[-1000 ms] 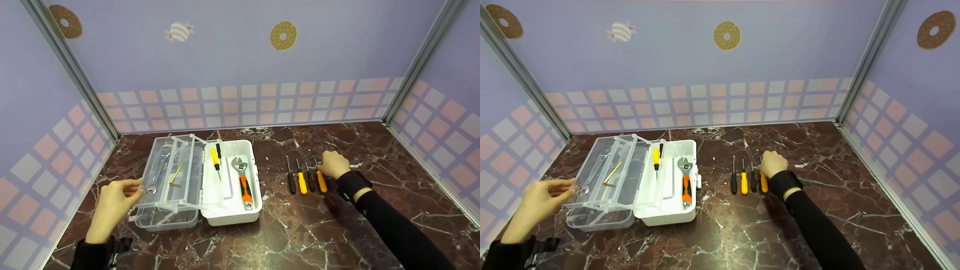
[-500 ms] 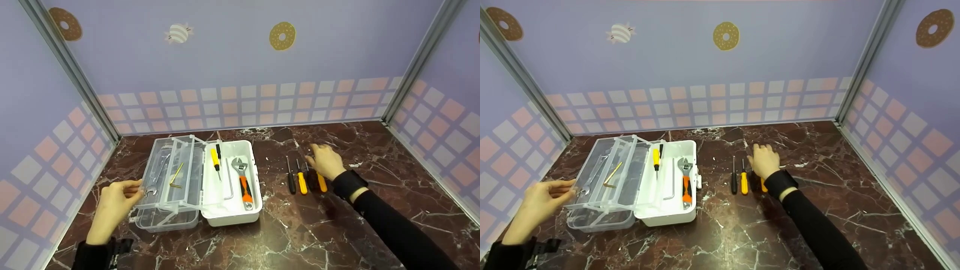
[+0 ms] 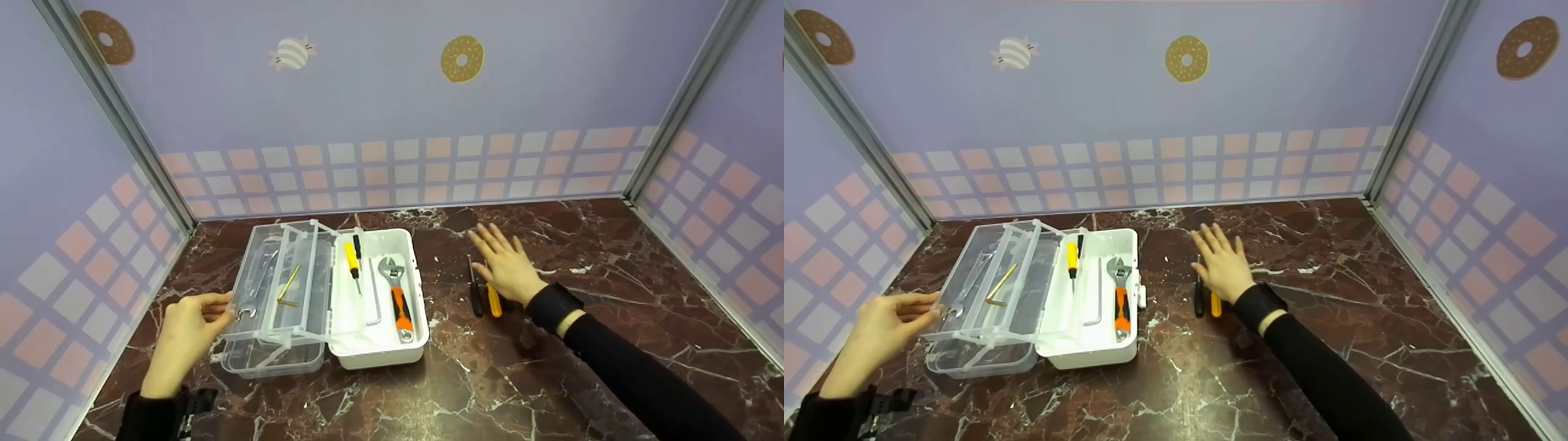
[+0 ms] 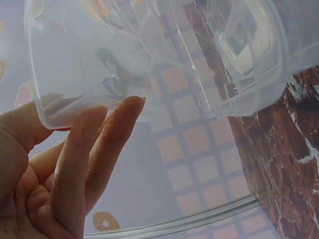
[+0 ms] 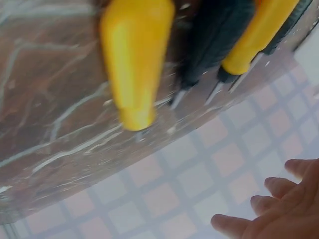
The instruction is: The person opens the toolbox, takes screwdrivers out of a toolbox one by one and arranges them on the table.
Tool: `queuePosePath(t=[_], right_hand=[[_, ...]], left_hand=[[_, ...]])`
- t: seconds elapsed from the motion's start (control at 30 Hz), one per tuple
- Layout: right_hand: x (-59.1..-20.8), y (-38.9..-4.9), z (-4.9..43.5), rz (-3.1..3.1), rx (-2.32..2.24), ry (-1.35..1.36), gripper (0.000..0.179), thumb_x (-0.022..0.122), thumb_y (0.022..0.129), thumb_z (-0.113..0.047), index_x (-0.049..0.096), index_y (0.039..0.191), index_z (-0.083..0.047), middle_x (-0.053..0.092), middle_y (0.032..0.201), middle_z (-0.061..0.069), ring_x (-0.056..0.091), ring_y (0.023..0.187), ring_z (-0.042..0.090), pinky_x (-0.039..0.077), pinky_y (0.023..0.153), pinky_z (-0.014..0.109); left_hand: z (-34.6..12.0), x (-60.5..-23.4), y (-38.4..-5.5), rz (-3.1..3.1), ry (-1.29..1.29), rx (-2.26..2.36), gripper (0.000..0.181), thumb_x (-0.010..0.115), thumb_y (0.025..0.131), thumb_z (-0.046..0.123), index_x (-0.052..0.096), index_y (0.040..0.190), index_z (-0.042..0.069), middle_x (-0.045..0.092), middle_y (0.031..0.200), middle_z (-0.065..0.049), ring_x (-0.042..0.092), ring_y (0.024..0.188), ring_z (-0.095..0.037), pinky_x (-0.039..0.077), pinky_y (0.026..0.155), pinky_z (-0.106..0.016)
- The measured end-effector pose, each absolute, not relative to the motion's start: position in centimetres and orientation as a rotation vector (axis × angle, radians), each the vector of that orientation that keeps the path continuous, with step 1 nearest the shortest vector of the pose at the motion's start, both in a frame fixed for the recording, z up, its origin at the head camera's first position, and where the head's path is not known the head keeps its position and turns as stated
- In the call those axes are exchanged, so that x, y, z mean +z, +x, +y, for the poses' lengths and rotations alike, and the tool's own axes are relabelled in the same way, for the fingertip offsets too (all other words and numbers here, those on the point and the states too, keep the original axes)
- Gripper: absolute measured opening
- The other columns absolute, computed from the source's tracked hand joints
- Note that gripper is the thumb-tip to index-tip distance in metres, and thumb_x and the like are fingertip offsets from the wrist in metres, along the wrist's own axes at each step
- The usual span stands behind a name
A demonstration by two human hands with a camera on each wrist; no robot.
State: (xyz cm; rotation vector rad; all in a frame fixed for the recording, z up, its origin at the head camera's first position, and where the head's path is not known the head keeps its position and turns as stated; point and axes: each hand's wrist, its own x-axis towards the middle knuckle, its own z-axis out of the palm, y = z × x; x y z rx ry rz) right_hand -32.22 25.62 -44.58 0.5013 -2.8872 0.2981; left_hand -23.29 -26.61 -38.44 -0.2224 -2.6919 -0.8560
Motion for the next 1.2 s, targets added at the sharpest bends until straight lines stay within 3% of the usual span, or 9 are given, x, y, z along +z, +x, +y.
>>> queuePosePath(t=[0.33,0.57,0.8,1.2], right_hand=[[-43.2,-32.3,21.2,-2.813,0.274,0.751,0.062,0.047,0.103,-0.039,0.028,0.157,-0.017,0.023,0.164,0.007,0.019,0.153,0.033,0.013,0.120,0.066],[-40.9,-33.4,17.7,-2.817,0.198,0.907,0.062,0.046,0.103,-0.041,0.027,0.157,-0.017,0.023,0.164,0.007,0.017,0.153,0.031,0.011,0.120,0.066],[-38.8,-34.6,13.5,-2.847,-0.056,1.090,0.060,0.035,0.104,-0.050,0.025,0.157,-0.026,0.018,0.165,0.000,0.012,0.154,0.031,0.008,0.122,0.063],[-36.7,-35.9,7.9,-2.731,-0.199,1.262,0.050,0.048,0.104,-0.032,0.037,0.153,-0.027,0.036,0.160,-0.001,0.019,0.153,0.028,0.022,0.123,0.055]], left_hand=[[-26.6,-38.3,-23.4,-2.693,-0.217,-0.850,0.026,0.072,0.084,0.003,0.071,0.108,-0.007,0.074,0.097,-0.024,0.075,0.084,-0.035,0.062,0.067,-0.029],[-26.6,-38.3,-23.4,-2.705,-0.223,-0.842,0.027,0.072,0.084,0.003,0.071,0.109,-0.007,0.074,0.099,-0.024,0.074,0.085,-0.036,0.062,0.070,-0.037],[-26.8,-38.4,-23.2,-2.736,-0.199,-0.883,0.031,0.071,0.085,0.004,0.068,0.114,-0.008,0.072,0.104,-0.025,0.074,0.086,-0.037,0.062,0.072,-0.038],[-26.8,-38.4,-23.5,-2.748,-0.190,-0.904,0.033,0.071,0.085,0.004,0.067,0.115,-0.008,0.072,0.106,-0.025,0.075,0.086,-0.036,0.062,0.067,-0.029]])
